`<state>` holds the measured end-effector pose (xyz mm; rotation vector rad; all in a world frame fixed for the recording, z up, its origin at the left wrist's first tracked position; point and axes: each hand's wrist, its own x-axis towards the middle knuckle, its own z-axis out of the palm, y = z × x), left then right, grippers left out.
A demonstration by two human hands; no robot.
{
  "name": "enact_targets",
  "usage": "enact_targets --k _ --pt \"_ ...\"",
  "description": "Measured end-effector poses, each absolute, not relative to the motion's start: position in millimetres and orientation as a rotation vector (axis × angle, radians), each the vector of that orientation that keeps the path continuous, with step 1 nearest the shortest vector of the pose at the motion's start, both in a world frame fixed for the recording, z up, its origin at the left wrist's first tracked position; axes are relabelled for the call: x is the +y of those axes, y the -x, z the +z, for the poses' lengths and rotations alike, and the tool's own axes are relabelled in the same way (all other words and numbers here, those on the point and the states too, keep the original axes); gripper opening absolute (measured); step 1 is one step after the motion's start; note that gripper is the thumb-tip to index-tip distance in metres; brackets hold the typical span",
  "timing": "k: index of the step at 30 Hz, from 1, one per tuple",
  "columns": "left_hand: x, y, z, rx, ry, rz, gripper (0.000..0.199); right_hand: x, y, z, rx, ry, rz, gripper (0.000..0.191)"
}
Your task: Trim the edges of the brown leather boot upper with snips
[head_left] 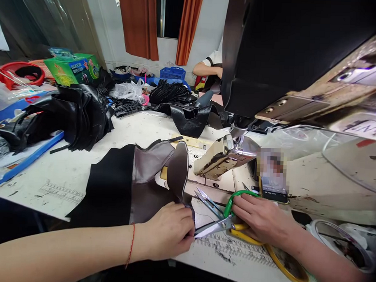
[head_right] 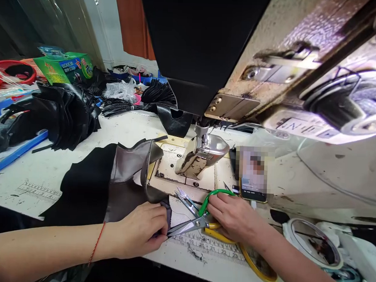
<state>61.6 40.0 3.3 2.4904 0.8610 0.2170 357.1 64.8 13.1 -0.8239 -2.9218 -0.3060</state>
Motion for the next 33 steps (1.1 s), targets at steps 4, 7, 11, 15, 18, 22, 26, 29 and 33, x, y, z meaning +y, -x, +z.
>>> enact_targets --k 4,7,11,15,18,22,26,29,33 --pt "39.9 -60.3 2.1 0.856 -2.501 0.233 0.003 65.6 -354.2 14.7 -2.988 0.856 -0.248 0.015" --pt "39.0 -59.7 -0.2 0.85 -2.509 0.256 0.004 65.2 -351.8 19.4 -3.038 0.895 -0.175 0.016" --pt "37.3 -58.5 -3.0 0.85 -2.504 0.291 0.004 64.7 -347.7 27.0 -3.086 0.979 -0.054 0.013" --pt "36.2 -56.7 -2.1 0.867 -2.471 0.335 0.005 63.9 -343.5 31.6 -3.096 1.078 0.05 0.018" --pt "35.6 -55.8 0.3 0.861 -2.469 0.337 0.004 63.2 -343.4 30.9 -3.102 1.078 0.086 0.012" --pt "34.8 -54.3 1.8 0.831 -2.485 0.322 0.005 64.3 -347.1 26.1 -3.087 0.989 0.066 0.001" --pt "34.5 -52.5 -1.5 0.823 -2.485 0.33 0.006 69.4 -350.2 22.0 -3.069 0.896 -0.001 0.005" --pt "34.0 -52.3 -3.3 0.829 -2.484 0.339 0.007 75.2 -349.6 20.3 -3.065 0.821 -0.046 0.006" --pt "32.8 -52.8 -2.3 0.826 -2.486 0.325 0.008 81.9 -343.6 20.9 -3.066 0.753 -0.074 0.005"
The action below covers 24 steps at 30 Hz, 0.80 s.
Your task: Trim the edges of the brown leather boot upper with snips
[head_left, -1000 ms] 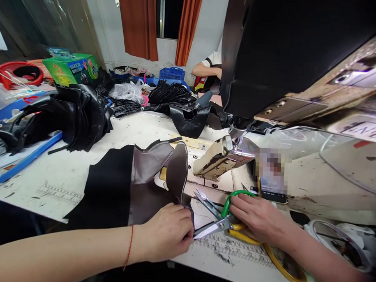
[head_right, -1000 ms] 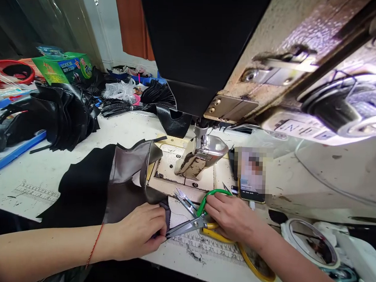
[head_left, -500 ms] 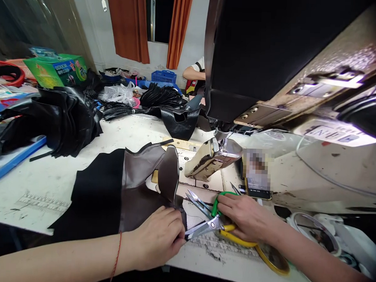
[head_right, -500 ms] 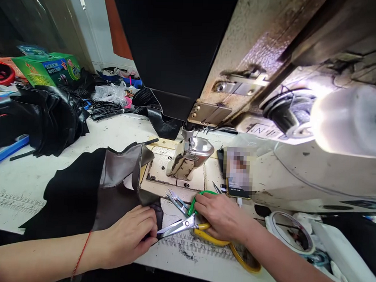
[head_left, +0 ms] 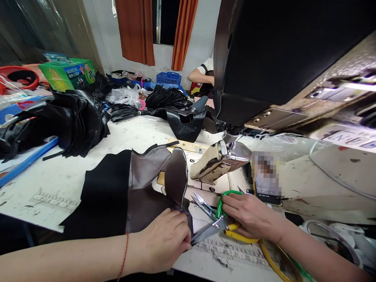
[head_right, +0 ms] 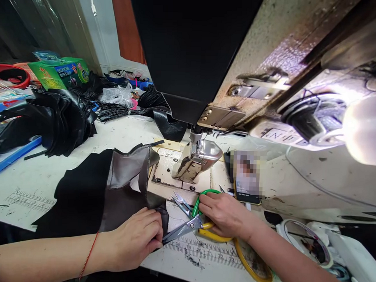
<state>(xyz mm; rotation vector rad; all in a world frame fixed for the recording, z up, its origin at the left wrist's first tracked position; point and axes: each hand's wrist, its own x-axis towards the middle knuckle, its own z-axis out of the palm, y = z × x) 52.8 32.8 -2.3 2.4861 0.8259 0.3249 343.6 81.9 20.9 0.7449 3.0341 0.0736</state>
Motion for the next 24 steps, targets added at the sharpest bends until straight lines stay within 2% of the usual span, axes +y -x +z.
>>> enact_targets --k 8,13,18,24 --pt "36.8 -54.1 2.4 0.837 -2.464 0.247 0.012 79.5 -339.6 24.2 3.059 -0.7 0.162 0.005" --pt "47.3 -61.8 15.5 0.825 -2.462 0.064 0.032 73.2 -342.8 20.9 3.028 -0.723 0.234 0.005" --pt "56.6 -67.5 20.3 0.686 -2.56 0.033 0.014 67.8 -343.5 23.2 3.004 -0.77 0.268 0.004" --pt "72.9 -67.3 25.6 0.377 -2.588 0.04 0.012 66.1 -339.6 27.7 2.998 -0.808 0.216 0.008"
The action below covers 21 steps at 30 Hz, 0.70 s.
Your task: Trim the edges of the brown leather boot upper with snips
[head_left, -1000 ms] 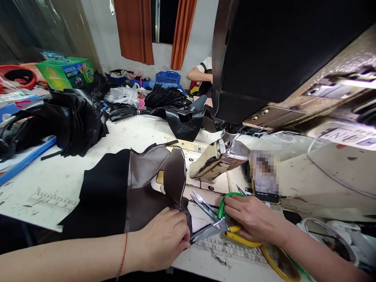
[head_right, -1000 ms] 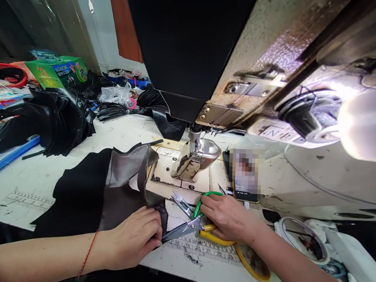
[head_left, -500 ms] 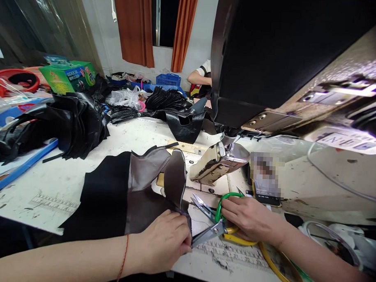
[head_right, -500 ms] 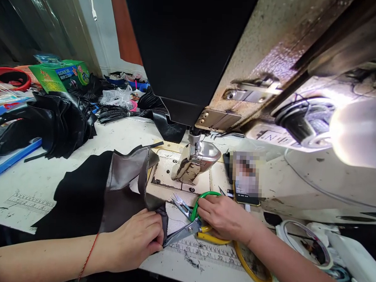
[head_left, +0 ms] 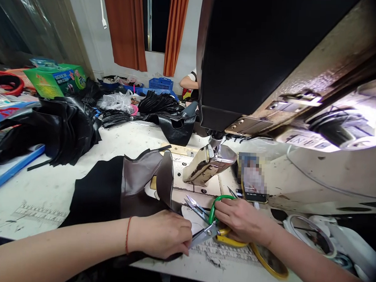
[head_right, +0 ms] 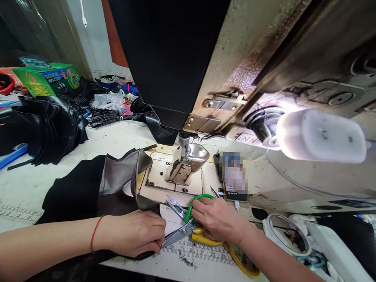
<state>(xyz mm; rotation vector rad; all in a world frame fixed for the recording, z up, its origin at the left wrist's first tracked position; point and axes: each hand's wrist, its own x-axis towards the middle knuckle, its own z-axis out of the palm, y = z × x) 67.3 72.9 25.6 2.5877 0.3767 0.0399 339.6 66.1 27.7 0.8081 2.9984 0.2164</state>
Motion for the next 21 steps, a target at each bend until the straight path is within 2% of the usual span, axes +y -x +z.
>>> enact_targets --k 4,9,21 --pt "80.8 -71.1 25.3 0.302 -2.543 0.04 0.012 66.3 -335.7 27.8 3.004 -0.817 0.158 0.011" --pt "84.0 -73.7 20.0 0.321 -2.478 0.086 0.016 65.2 -334.0 23.7 2.976 -0.871 0.066 0.023" --pt "85.5 -70.6 10.8 0.34 -2.372 0.223 0.019 54.9 -336.8 15.3 3.042 -0.881 0.188 0.019"
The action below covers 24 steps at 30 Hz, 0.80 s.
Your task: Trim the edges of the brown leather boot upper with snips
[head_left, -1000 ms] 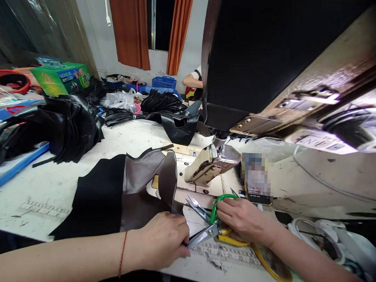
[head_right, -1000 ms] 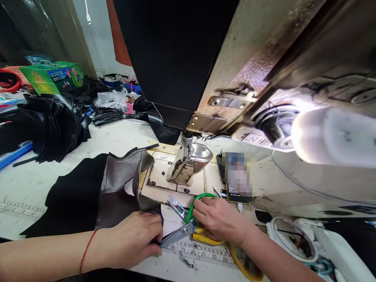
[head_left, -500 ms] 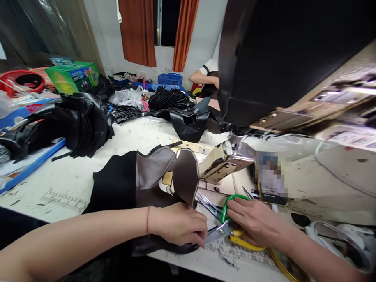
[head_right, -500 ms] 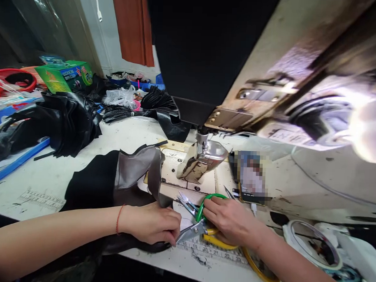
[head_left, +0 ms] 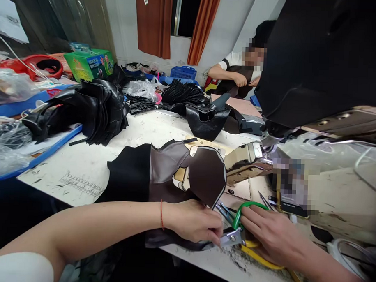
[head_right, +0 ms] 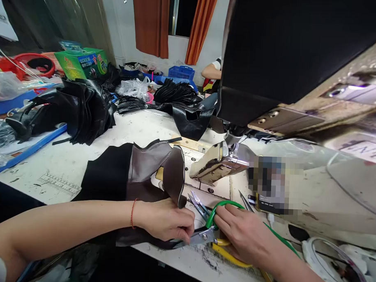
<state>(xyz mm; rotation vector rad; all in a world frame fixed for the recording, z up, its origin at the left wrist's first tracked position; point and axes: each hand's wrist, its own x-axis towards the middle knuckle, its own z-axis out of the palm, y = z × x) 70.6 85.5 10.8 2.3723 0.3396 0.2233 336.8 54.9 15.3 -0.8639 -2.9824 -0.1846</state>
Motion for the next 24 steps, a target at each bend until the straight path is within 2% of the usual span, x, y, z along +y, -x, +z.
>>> enact_targets --k 4,13,24 --pt "85.3 -69.4 9.1 0.367 -2.355 0.26 0.018 50.7 -334.6 15.0 -2.969 0.852 -0.173 0.025" --pt "81.7 -71.4 5.8 0.379 -2.217 0.32 0.025 33.1 -324.2 20.0 -2.922 0.966 -0.199 0.018" --pt "78.0 -75.9 9.7 0.467 -1.625 0.266 0.025 25.4 -311.0 26.1 -2.899 0.949 -0.278 0.016"
